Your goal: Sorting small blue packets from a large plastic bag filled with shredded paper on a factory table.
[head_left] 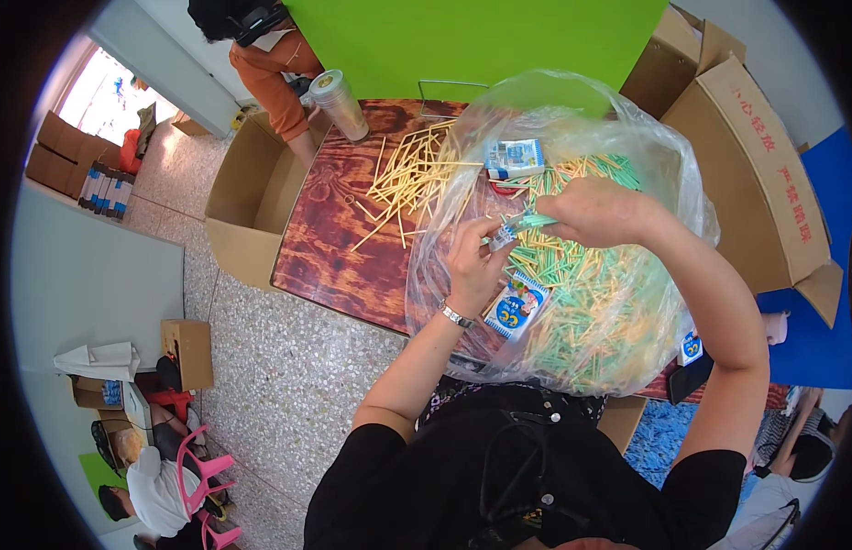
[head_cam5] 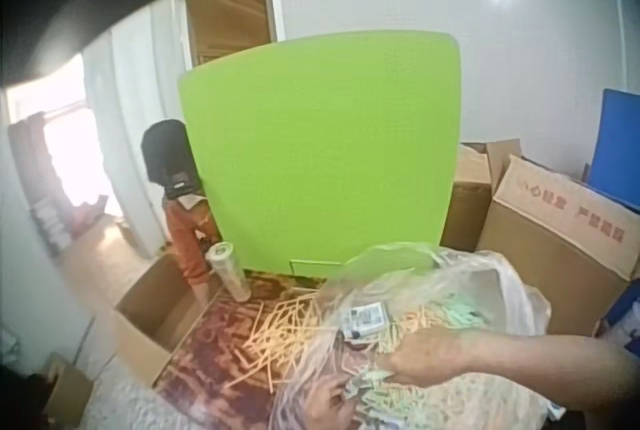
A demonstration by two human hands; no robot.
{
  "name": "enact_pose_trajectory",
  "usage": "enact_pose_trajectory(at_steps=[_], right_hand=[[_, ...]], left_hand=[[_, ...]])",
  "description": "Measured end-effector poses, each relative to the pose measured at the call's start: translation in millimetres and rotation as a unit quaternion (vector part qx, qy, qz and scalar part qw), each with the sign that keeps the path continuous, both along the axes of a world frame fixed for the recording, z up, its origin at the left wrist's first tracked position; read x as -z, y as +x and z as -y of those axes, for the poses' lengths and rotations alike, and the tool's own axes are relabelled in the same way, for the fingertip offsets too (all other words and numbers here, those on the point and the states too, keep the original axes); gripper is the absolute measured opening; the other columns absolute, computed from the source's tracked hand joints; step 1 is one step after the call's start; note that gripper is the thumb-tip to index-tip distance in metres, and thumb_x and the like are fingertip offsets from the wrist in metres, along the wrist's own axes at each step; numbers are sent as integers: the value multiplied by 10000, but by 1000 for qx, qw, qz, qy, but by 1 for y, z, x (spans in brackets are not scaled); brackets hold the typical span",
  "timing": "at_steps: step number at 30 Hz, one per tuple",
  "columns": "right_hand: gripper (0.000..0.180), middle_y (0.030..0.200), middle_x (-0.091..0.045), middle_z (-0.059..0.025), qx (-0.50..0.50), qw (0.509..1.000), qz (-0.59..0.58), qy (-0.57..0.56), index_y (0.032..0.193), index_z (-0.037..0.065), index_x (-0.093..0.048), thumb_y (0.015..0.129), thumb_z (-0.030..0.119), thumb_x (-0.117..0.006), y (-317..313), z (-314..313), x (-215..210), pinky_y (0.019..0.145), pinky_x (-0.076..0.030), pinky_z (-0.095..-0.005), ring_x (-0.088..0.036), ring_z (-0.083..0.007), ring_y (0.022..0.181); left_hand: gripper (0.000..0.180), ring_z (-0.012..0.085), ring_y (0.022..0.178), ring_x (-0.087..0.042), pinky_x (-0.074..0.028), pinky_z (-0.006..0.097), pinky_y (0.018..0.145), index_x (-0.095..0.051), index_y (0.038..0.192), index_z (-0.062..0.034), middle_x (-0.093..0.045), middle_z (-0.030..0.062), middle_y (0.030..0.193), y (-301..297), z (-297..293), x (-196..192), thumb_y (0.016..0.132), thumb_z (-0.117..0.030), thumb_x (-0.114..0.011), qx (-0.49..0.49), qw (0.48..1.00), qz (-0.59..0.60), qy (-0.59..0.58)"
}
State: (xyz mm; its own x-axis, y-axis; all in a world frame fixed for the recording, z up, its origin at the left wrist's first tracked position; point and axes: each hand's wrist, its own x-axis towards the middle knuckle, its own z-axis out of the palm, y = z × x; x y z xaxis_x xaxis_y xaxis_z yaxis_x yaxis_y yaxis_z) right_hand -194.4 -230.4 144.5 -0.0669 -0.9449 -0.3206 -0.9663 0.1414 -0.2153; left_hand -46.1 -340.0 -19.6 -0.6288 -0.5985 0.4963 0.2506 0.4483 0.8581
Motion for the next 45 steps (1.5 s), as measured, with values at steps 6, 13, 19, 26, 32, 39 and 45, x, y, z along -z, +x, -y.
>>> enact_pose_trajectory(at_steps=[6,13,19,26,32,39,45], right_hand=[[211,739,-632,-171,2,995,-73,68,885,38,-594,859,246,-617,2,6,1,659,-496,-475,-638,-373,754],[271,800,-654,-167,-3,989,-124,76,978,15,-633,802,214,-690,22,22,-12,689,-519,-433,-650,-353,810],[359,866,-639,-136,26,980,6,-195,1117,68,-543,804,177,-682,-13,-12,-2,707,-515,-401,-632,-327,826],[174,906,-647,-111,98,964,64,-237,980,82,-613,824,156,-634,-12,-17,75,710,-506,-422,-624,-330,835],[127,872,-643,-128,239,898,108,-352,954,73,-620,845,137,-607,-12,-11,121,706,-505,-421,-625,-331,817],[218,824,-620,-129,226,939,134,-222,837,40,-594,810,236,-685,5,-30,156,636,-502,-408,-643,-284,761],[377,903,-620,-127,206,974,-36,-83,874,49,-642,719,375,-752,52,-39,172,706,-533,-400,-619,-302,909]], left_hand=[[381,220,885,-637,-555,262,665,-599,1033,5,-611,125,1029,1,8,6,695,37,-774,-18,984,-9,-175],[382,227,904,-629,-552,271,691,-601,1062,-3,-610,136,1027,-6,0,3,711,45,-743,0,991,-3,-132],[337,141,948,-615,-522,264,817,-597,1104,-5,-604,76,1077,-17,2,23,787,56,-694,110,987,69,96],[261,114,964,-602,-523,266,797,-597,1108,-9,-629,59,1058,-28,14,26,853,29,-632,254,935,67,239],[148,153,783,-641,-531,270,684,-629,1009,12,-624,106,959,-42,48,33,905,-88,-597,198,968,148,-44],[146,62,648,-593,-497,208,539,-647,955,15,-620,11,867,-85,87,60,923,-115,-590,206,956,197,76],[181,132,651,-626,-513,262,581,-641,947,5,-660,68,754,-122,87,61,850,-143,-677,113,965,236,-28]])
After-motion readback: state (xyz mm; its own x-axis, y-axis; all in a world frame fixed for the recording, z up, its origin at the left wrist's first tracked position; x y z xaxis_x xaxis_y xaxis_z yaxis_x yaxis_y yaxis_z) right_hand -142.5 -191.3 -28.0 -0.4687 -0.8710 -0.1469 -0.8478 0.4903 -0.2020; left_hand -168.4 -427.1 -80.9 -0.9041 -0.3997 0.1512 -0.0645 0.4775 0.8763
